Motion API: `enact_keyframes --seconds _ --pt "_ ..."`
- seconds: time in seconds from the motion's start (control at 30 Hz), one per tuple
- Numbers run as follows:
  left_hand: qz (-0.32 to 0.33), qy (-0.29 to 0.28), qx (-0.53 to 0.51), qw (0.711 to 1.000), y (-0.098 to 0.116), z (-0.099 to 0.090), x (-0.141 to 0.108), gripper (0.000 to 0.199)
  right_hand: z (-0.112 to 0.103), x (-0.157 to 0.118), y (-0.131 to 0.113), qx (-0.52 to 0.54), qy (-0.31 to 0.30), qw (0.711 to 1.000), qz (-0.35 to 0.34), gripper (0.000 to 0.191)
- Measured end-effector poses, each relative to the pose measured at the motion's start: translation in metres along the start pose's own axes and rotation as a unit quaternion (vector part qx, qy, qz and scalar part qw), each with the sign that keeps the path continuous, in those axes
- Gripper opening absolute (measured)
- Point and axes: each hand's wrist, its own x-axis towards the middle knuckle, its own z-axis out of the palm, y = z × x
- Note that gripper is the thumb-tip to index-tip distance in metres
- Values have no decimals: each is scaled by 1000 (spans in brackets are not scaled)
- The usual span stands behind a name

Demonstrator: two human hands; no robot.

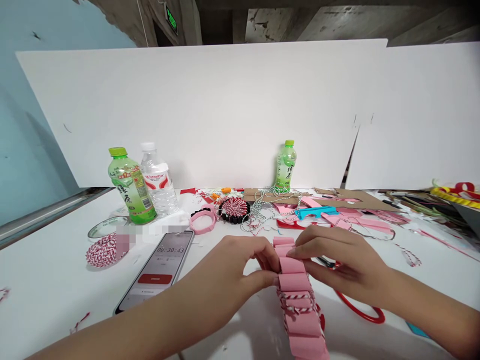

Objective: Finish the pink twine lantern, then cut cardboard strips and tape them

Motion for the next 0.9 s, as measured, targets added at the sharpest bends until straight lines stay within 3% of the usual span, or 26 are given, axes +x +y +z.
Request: enact_keyframes --seconds 0.23,0.3,0.4,0.63,0.73,0.9 --pt "46 -12 52 998 0 -5 -2 13 -21 5 -2 35 -105 993 28 16" --pt "29 -7 68 997 -1 -5 -4 11 -25 6 -5 22 -111 993 29 14" --pt "-7 -9 61 998 -2 -6 -6 15 -28 7 -9 5 -120 989 90 11" --pt "-26 -60 -120 991 1 -4 3 17 -31 9 -20 -19 -188 953 238 12" --pt "-32 -39 -215 975 3 -3 5 17 -40 11 -20 -5 -224 921 318 5" --pt "-47 5 -266 963 1 -5 3 22 -58 13 -15 61 -235 904 353 11"
